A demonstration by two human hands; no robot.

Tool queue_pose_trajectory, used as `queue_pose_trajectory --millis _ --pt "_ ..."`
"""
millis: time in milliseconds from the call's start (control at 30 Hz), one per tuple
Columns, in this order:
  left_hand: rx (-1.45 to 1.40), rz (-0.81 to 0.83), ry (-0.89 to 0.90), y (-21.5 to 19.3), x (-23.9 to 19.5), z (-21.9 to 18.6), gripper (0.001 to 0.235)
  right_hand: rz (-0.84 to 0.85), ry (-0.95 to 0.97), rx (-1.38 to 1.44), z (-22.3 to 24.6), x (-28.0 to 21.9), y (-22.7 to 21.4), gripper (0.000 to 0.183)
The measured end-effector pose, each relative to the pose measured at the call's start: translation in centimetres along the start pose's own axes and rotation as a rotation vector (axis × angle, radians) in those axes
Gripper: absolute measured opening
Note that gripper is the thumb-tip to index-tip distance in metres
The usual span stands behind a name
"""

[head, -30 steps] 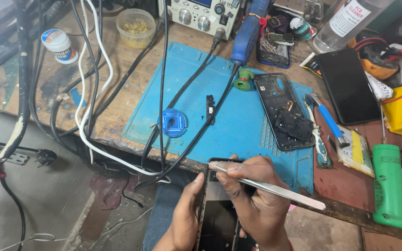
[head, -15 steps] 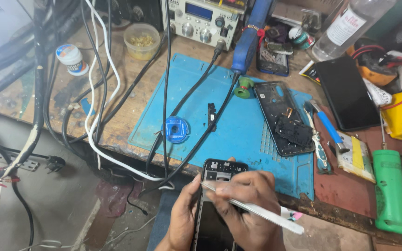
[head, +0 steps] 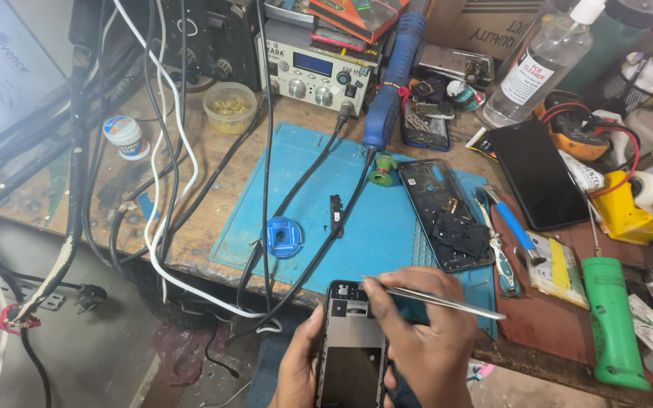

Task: The person uses a green electric screwdriver to remove screws from a disassembled smartphone chassis, then uses tweezers and a blue plastic pry tool to lift and adjust internal components and adhesive strips. The phone remains open on a cluttered workbench throughout.

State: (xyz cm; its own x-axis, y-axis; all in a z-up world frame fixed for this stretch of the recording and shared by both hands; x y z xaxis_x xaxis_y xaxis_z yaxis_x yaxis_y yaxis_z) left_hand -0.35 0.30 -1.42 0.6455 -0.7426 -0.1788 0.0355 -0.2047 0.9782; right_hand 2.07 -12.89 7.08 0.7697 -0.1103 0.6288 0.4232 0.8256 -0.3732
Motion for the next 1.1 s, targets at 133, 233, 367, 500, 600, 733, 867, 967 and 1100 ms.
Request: queue_pose_trajectory --millis 133,233,367,500,600,733,867,967,1100 --pt "0.028 -0.062 0.116 0.7 0.5 0.2 0.073 -0.036 0.212 0.039 -1.3 0.2 -1.9 0.021" --pt "0.072 -0.053 0.135 0.8 0.7 0.5 0.071 -0.060 0.037 -0.083 -1.7 0.0 -2.1 0.020" --pt "0.060 -0.109 0.223 0.8 0.8 0.5 0.064 -0.024 0.213 0.063 -0.4 -0.1 0.0 0.019" --pt "-0.396 -0.451 0.270 0.2 1.0 -0.7 0.053 0.040 -0.131 0.000 1.2 1.0 1.5 0.020" --pt "0.088 -0.055 -0.036 -0.4 0.0 -0.6 0.075 0.107 -0.109 0.091 0.8 0.9 1.4 0.021" --pt "0.042 0.047 0.091 -1.0 0.1 -0.7 0.070 0.199 -0.366 0.067 -0.1 -0.3 0.6 0.025" --pt "0.025 0.209 -0.039 0.1 -0.1 -0.7 0.075 0.044 0.129 0.361 -1.7 -1.6 0.1 0.021" --pt "-0.038 0.173 -0.075 1.2 -0.5 -0.9 0.077 -0.018 0.217 0.458 -2.3 -1.6 -0.3 0.019" --pt "-0.086 0.175 -0.085 1.8 -0.8 -1.2 0.078 0.119 -0.029 0.402 -2.1 -1.5 -0.9 0.018"
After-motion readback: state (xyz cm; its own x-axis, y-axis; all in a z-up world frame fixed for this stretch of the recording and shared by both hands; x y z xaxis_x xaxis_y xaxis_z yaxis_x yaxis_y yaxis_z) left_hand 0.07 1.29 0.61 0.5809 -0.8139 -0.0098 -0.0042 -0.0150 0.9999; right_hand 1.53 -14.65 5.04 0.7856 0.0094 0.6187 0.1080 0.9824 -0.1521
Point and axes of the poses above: each hand's wrist, its own x-axis towards the middle knuckle, its own y-axis out of the palm, z = x × y, the point moved 1 cm from there along x, towards the middle knuckle, and after that the axes turned 8 degrees about -y, right-handed, at the moved point
